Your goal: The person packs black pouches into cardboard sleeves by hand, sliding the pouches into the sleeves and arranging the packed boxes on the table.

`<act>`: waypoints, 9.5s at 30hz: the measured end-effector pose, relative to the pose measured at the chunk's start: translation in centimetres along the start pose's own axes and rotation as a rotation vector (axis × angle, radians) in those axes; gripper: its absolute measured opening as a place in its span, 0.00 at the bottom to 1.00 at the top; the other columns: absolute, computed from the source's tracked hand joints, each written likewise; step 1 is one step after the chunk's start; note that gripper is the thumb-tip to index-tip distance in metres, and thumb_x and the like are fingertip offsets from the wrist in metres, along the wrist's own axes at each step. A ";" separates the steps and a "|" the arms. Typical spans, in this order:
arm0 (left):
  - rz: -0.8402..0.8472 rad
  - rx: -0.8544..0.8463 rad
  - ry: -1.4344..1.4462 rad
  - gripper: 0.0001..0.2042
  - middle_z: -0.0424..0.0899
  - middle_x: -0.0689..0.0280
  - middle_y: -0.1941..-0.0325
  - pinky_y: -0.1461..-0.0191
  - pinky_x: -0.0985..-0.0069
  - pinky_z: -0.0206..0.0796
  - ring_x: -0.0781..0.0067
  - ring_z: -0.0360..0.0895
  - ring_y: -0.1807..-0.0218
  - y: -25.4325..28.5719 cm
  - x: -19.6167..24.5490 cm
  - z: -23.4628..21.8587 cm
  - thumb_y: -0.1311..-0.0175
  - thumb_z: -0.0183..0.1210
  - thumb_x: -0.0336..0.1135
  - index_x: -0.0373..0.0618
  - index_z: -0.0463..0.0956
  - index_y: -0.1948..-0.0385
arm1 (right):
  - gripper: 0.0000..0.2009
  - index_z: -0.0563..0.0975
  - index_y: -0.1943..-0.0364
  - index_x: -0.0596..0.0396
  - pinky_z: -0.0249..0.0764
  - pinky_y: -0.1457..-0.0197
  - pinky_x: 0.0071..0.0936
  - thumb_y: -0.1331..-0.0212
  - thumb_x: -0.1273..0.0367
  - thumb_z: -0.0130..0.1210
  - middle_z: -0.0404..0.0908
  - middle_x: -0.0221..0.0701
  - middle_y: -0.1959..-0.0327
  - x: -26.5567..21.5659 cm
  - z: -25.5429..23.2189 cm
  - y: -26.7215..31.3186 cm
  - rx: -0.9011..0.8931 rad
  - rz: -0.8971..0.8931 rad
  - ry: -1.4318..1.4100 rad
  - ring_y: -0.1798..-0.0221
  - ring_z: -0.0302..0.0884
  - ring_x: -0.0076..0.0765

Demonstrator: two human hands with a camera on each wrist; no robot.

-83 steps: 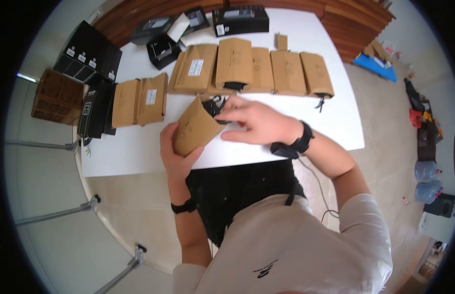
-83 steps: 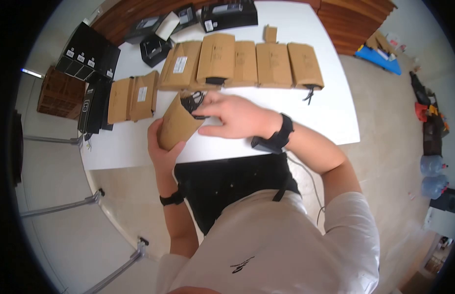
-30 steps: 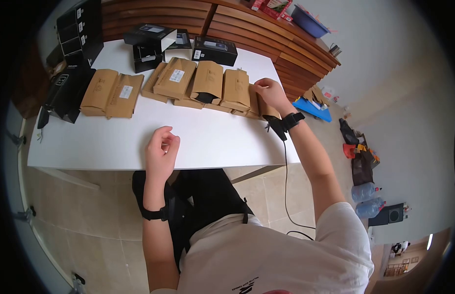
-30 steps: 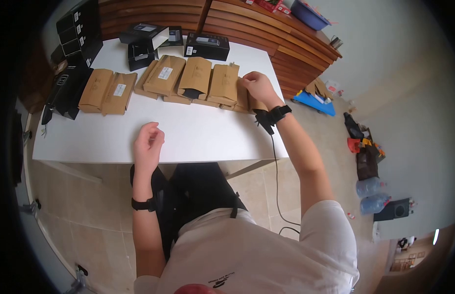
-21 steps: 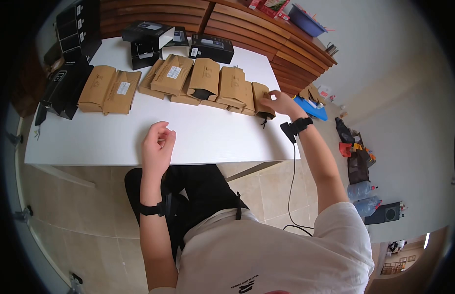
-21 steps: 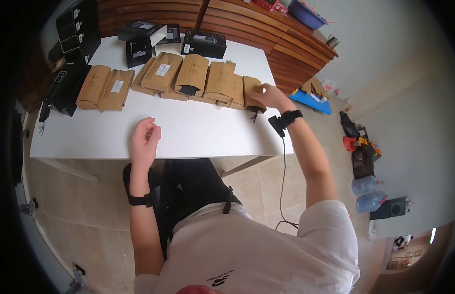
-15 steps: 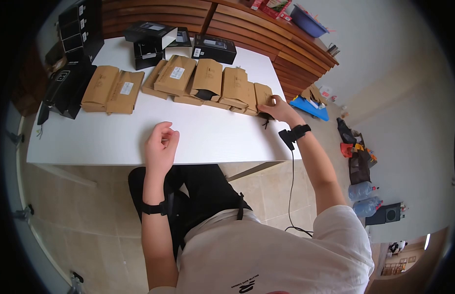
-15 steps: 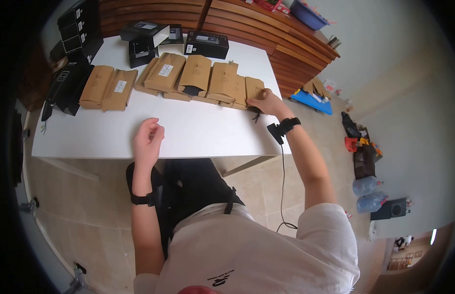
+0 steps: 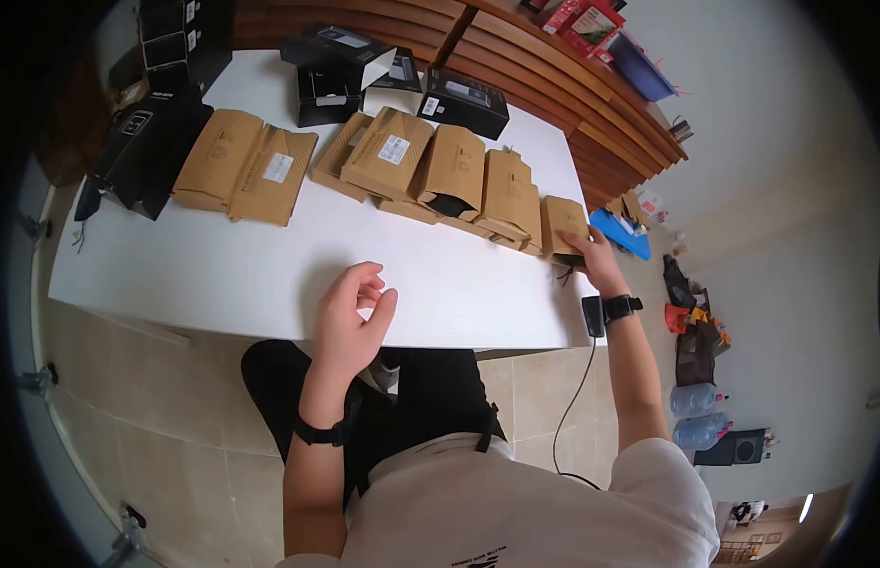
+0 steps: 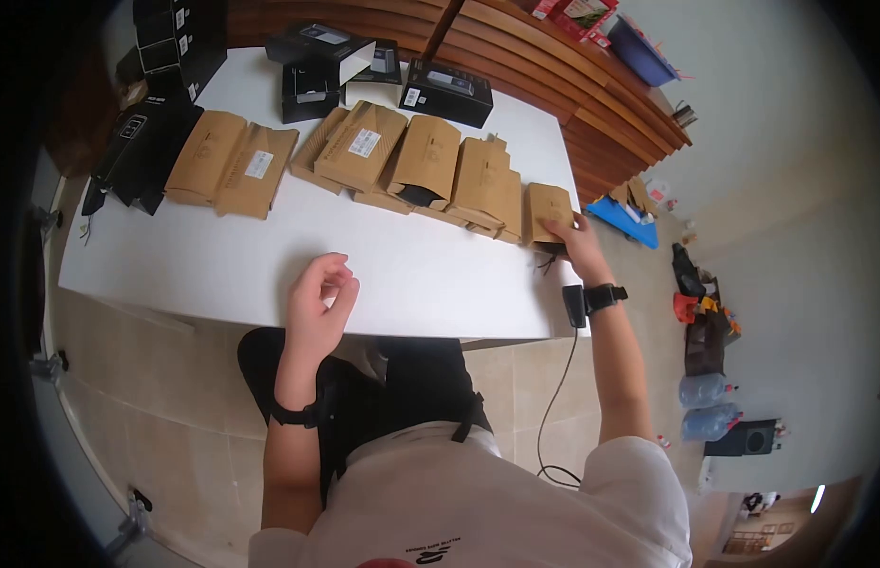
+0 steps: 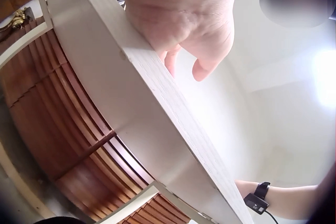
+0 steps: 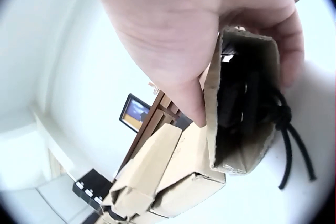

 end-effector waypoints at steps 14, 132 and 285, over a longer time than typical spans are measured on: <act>-0.197 -0.146 0.331 0.18 0.79 0.58 0.57 0.69 0.81 0.72 0.75 0.78 0.67 -0.8 -0.3 -0.8 0.37 0.59 0.27 0.37 0.69 0.45 | 0.43 0.64 0.33 0.57 0.64 0.33 0.30 0.60 0.72 0.72 0.74 0.33 0.41 -8.5 -0.8 11.8 -0.515 -0.210 -0.130 0.38 0.70 0.31; -0.236 0.067 0.692 0.44 0.60 0.53 0.28 0.32 0.59 0.64 0.51 0.60 0.28 -1.1 0.4 -2.3 0.45 0.58 0.34 0.47 0.43 0.25 | 0.15 0.74 0.51 0.57 0.66 0.49 0.18 0.45 0.74 0.49 0.75 0.26 0.58 -4.2 13.9 7.1 -0.513 -0.360 -0.670 0.55 0.70 0.19; -0.360 0.266 -0.146 0.23 0.81 0.63 0.70 0.77 0.86 0.54 0.87 0.67 0.79 -2.3 0.4 1.1 0.33 0.57 0.30 0.36 0.64 0.38 | 0.13 0.83 0.70 0.54 0.71 0.75 0.32 0.42 0.58 0.60 0.75 0.32 0.87 -7.3 12.0 7.2 -0.299 -0.772 0.160 0.81 0.75 0.38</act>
Point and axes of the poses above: each hand's wrist, its own y-axis away from the middle knuckle, its own z-axis out of the palm, x = y × z, the point moved 2 cm from there along -y, towards the middle knuckle
